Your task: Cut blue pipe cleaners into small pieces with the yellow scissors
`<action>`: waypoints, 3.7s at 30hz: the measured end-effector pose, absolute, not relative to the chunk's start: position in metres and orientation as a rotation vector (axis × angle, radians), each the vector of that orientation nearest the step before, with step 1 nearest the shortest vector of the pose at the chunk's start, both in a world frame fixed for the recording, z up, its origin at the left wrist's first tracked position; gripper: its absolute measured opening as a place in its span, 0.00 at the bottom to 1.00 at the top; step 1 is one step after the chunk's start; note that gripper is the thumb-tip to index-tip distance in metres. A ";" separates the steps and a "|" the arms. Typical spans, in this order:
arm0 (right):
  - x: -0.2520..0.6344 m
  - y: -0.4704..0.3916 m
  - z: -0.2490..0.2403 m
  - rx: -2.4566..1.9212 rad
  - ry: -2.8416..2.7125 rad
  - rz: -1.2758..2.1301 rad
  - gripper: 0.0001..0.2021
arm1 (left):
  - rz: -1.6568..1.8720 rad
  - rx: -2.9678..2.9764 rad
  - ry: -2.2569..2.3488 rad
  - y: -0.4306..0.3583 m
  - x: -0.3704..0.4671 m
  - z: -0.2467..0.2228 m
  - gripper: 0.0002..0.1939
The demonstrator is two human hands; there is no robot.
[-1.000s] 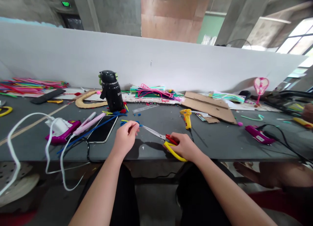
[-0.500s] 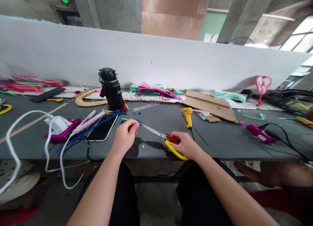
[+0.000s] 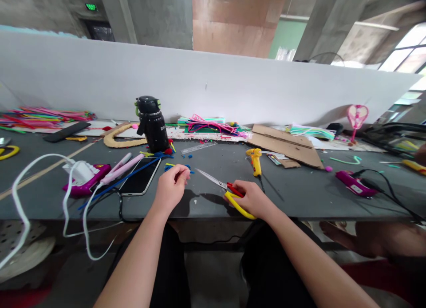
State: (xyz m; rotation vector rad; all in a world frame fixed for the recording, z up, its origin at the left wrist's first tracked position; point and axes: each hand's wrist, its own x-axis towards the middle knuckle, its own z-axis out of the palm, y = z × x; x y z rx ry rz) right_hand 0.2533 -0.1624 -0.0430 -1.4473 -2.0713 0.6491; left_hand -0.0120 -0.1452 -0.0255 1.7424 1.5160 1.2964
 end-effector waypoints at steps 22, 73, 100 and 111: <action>0.253 -0.158 -0.046 -1.381 -2.113 0.575 0.13 | 1.371 1.443 1.340 -0.148 -0.009 -0.019 0.12; 0.252 -0.159 -0.039 -1.360 -2.136 0.582 0.16 | 1.420 1.351 1.303 -0.143 -0.008 -0.022 0.12; 0.252 -0.159 -0.040 -1.399 -2.120 0.566 0.15 | 1.378 1.342 1.268 -0.144 -0.007 -0.021 0.13; 0.251 -0.162 -0.041 -1.385 -2.104 0.544 0.16 | 1.402 1.353 1.278 -0.145 -0.008 -0.021 0.14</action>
